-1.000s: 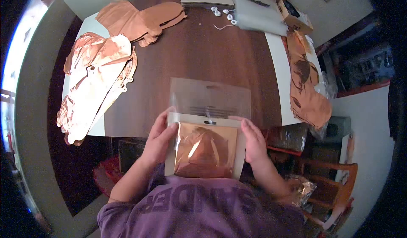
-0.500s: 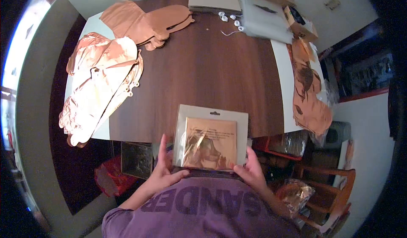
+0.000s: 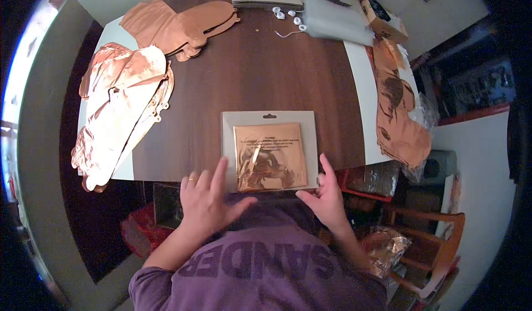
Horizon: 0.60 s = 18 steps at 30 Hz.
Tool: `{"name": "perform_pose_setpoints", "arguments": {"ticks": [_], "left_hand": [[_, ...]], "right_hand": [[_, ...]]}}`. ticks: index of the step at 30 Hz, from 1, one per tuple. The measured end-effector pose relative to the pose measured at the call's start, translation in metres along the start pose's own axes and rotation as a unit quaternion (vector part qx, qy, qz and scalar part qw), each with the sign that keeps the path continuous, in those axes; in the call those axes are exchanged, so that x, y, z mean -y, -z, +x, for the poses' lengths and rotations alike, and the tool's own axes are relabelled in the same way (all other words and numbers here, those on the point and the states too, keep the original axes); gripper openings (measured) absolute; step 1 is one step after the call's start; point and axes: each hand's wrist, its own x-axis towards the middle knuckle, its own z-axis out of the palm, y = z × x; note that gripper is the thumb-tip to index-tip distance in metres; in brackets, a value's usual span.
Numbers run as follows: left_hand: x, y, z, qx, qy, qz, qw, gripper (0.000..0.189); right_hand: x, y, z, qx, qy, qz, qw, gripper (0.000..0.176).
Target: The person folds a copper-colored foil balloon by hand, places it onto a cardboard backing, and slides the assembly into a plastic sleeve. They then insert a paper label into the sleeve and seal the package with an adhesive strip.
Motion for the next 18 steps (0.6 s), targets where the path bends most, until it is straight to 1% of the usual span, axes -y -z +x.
{"name": "perform_pose_setpoints", "arguments": {"ticks": [1, 2, 3, 4, 7, 8, 11, 14, 18], "left_hand": [[-0.005, 0.007, 0.002, -0.009, -0.02, 0.046, 0.999, 0.092], [0.0, -0.001, 0.013, -0.057, -0.118, 0.062, 0.989, 0.089], [0.011, -0.021, 0.03, -0.105, -0.215, 0.078, 0.968, 0.086], [0.021, -0.036, 0.043, -0.151, -0.311, 0.093, 0.934, 0.082], [0.036, -0.046, 0.056, -0.11, -0.362, 0.123, 0.917, 0.071], [0.039, -0.045, 0.056, -0.098, -0.368, 0.098, 0.919, 0.066], [0.041, -0.041, 0.058, -0.099, -0.376, 0.144, 0.91, 0.064], [0.042, -0.035, 0.059, -0.064, -0.384, 0.104, 0.915, 0.061], [0.044, -0.039, 0.06, -0.066, -0.386, 0.077, 0.917, 0.06]], "right_hand": [[-0.002, 0.0, 0.001, -0.002, 0.0, 0.006, 1.0, 0.092], [-0.005, 0.0, 0.002, -0.004, 0.001, 0.011, 1.0, 0.089], [-0.009, 0.0, 0.005, -0.006, 0.003, 0.017, 1.0, 0.085], [-0.013, 0.002, 0.007, 0.0, 0.002, 0.008, 1.0, 0.08], [-0.018, 0.009, 0.01, 0.001, 0.005, -0.011, 1.0, 0.069], [-0.016, 0.008, 0.012, -0.002, 0.01, -0.013, 1.0, 0.067], [-0.014, 0.011, 0.015, 0.002, 0.011, -0.022, 1.0, 0.065], [-0.012, 0.011, 0.016, -0.003, -0.001, -0.02, 1.0, 0.064], [0.003, 0.01, 0.018, -0.02, -0.021, -0.043, 0.999, 0.062]]}}
